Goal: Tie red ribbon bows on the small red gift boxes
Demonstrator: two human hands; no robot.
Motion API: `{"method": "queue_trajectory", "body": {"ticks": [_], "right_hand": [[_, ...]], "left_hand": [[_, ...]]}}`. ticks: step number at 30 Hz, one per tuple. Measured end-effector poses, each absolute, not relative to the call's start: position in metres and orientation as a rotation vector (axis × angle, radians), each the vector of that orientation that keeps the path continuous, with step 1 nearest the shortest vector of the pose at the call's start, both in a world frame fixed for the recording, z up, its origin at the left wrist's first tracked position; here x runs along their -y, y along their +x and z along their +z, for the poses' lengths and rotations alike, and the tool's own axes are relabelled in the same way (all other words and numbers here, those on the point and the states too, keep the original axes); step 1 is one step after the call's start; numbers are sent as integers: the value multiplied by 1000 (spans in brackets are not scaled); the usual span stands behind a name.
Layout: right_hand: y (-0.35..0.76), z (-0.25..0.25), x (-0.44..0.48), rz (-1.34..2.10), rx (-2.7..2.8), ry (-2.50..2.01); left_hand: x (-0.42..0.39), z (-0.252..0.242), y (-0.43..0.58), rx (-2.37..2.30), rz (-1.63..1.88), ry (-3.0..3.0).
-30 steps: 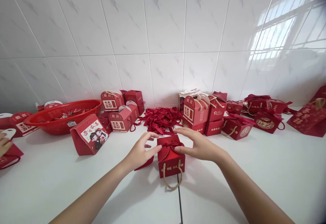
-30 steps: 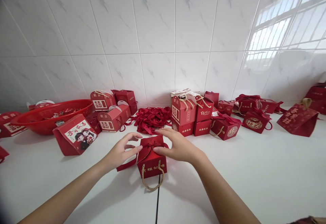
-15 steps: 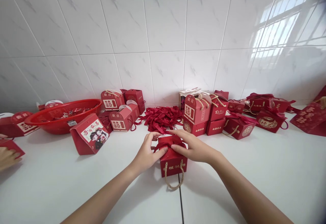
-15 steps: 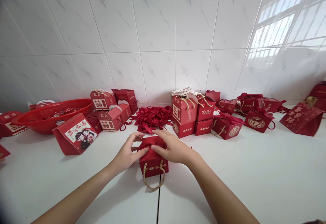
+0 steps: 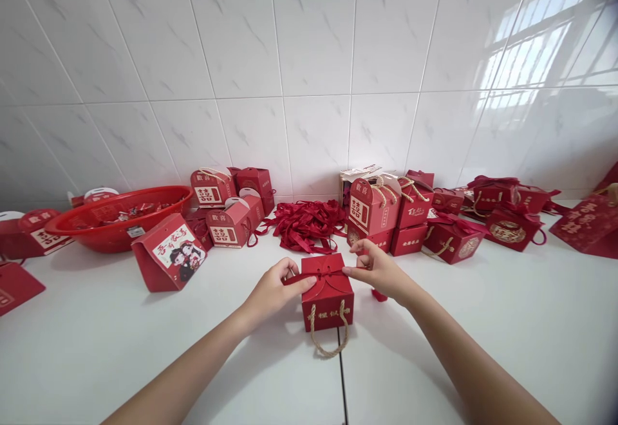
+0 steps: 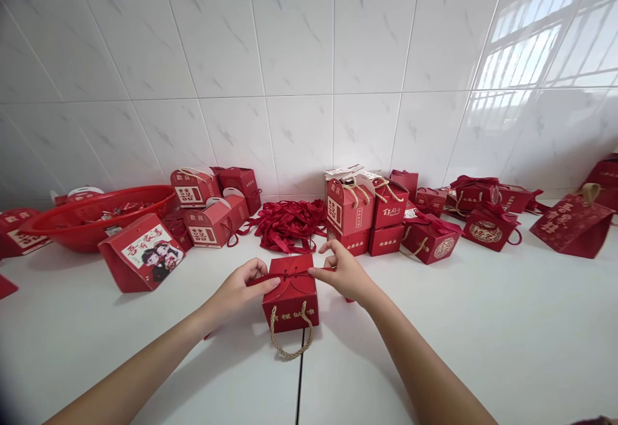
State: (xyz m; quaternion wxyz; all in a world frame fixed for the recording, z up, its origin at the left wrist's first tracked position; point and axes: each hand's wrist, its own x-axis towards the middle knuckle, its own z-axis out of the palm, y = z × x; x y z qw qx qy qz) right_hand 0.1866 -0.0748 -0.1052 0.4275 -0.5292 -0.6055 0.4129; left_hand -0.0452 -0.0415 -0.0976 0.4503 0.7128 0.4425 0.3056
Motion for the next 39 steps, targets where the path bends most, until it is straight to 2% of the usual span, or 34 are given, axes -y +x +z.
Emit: {"method": "queue_trajectory", "body": {"ticks": [8,10,14,18,22,28,33,39], "right_hand": [[207,-79,94,996,1782,-1297],[207,-73,100,842,1890,-1394],[193,-74,103,321,1980,-1689],[176,-83,99,55,1701,-1598],[166,-83,97,228,1555,-1269],[150,-82,95,605,1576,-1232],[143,-83,90,753,1587,-1266],[151,-76,85,985,1614,-1320]], "left_hand": [[17,-84,-67,-1236,490,1739],[13,-79,-72,-1200,306,1699],[13,-70,-71,-1024,24,1638],[26,-59,-60,-826,97,1537],[47,-52,-43,-833,418,1547],[70,-69,-22,-954,876,2036],[74,-88,-19,-1226,870,2625],[70,-95,-24,-1128,801,2821]]}}
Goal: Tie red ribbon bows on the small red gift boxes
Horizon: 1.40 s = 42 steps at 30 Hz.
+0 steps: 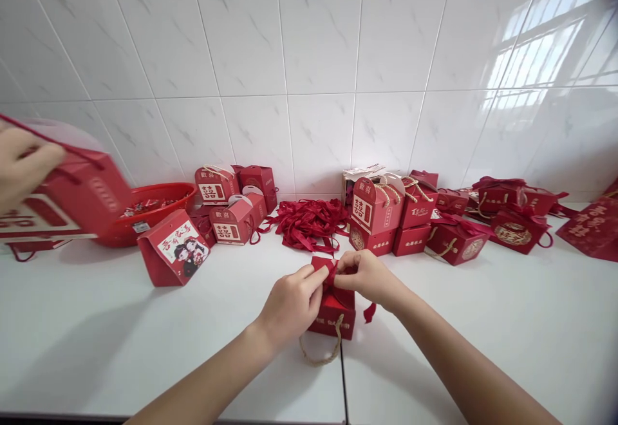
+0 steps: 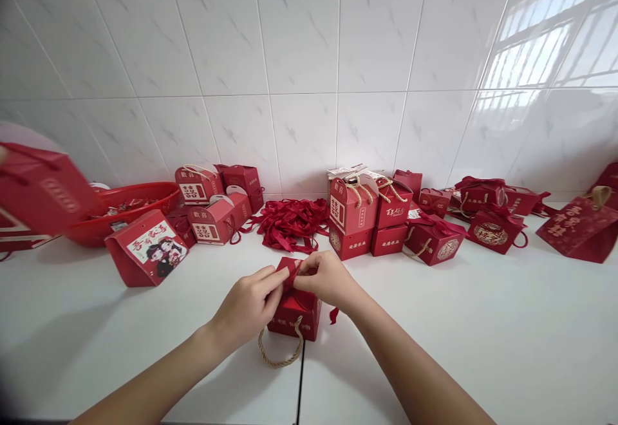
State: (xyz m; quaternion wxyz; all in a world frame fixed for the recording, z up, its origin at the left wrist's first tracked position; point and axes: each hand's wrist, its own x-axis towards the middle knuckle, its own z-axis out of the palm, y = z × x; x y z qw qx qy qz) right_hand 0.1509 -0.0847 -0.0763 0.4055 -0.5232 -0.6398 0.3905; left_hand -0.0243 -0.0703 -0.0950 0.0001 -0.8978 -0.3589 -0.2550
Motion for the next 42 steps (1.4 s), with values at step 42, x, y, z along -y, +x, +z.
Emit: {"method": "queue_trajectory", "body": {"ticks": [42], "right_hand": [[182,-76,91,596,1822,-1414]], "left_hand": [[44,-60,-42,1448,-1115,-3673]]}}
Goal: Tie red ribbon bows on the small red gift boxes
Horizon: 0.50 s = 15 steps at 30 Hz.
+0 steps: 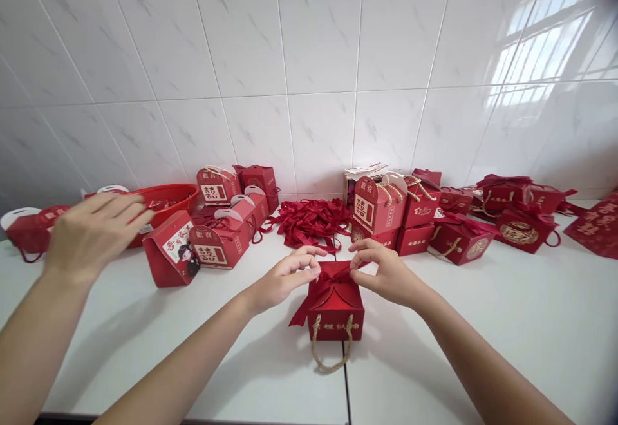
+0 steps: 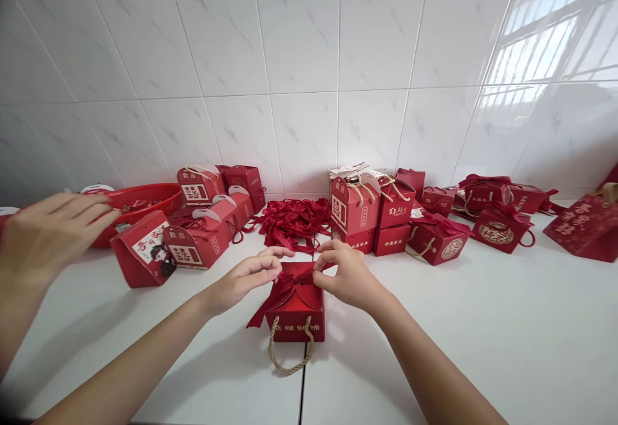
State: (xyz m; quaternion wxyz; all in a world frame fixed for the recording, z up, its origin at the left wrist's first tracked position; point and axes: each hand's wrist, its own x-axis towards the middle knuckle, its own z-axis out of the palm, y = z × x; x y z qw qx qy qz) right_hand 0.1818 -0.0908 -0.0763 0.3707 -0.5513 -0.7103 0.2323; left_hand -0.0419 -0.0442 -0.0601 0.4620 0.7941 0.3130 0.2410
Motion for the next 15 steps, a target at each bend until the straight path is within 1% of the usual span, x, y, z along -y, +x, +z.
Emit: {"method": "queue_trajectory", "body": {"ticks": [2,3,6,8,11,15], "right_hand": [[180,-76,92,634,1786,-1401],[180,-77,93,714,1737,-1378],[181,-80,94,1092,1515,-1237],[181,-84,93,1253,1390,-1163],[179,-88,93,1281,1343,-1159],[176,-87,95,1277,1430,-1148]], "left_hand": [[44,-61,-38,-780,583,1882],[44,-62,-38,-791,585,1859],[42,-66,-37,-803,596,1854],[41,-69,-37,-808,612,1867],[40,-74,-36,-836,650,1819],[40,-78,-33,-793,647,1696]]}}
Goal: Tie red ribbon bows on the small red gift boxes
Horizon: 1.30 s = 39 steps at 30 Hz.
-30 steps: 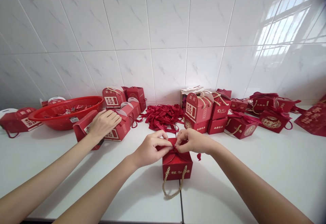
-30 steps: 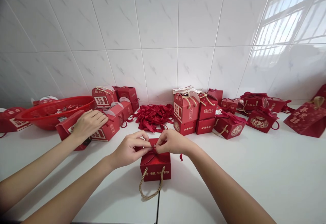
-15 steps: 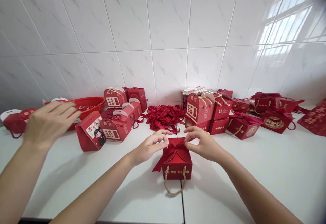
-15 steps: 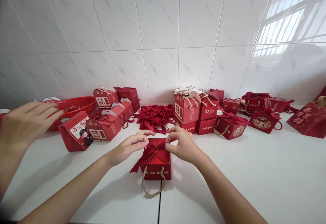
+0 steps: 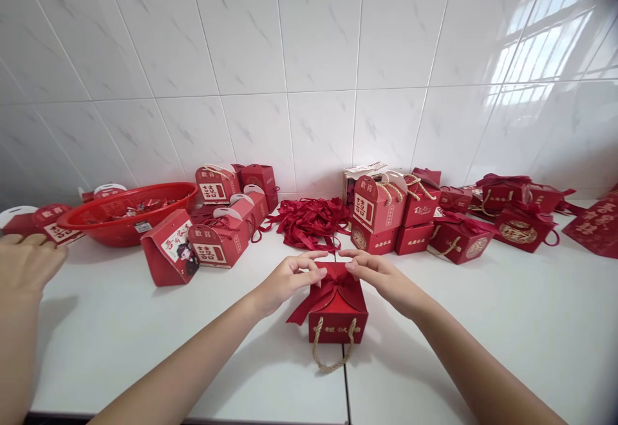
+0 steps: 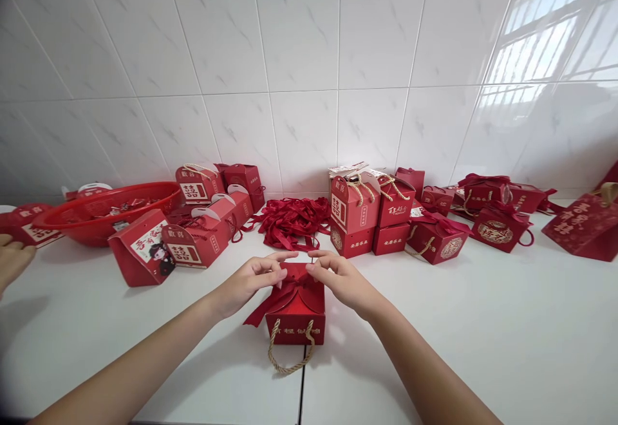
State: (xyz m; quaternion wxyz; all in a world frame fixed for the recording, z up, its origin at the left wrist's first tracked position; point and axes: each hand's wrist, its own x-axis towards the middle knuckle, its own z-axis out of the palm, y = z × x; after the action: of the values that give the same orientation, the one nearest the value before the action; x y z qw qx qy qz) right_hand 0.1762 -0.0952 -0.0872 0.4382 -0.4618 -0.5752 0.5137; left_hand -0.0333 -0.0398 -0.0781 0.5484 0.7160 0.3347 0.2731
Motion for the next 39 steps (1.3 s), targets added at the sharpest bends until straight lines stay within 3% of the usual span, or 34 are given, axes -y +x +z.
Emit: {"method": "queue_trajectory", "body": {"ticks": [4,22,31,36,39], "right_hand": [[177,-87,99,1154,1536,-1181],[184,-101,103,413,1840,-1511],[187,-103,107,909,1941,-1084],[194,-93,118,895,1947,-1203],[221,-85,127,721,1870,-1399]], "left_hand": [[43,-79,-33,-798,678,1703],[50,-85,-49,-1191,823,2735],[47,-90,-39,-866,818,2391],[49,-92,-40,-842,875,2310],[40,-97,-50,-961,863,2288]]}}
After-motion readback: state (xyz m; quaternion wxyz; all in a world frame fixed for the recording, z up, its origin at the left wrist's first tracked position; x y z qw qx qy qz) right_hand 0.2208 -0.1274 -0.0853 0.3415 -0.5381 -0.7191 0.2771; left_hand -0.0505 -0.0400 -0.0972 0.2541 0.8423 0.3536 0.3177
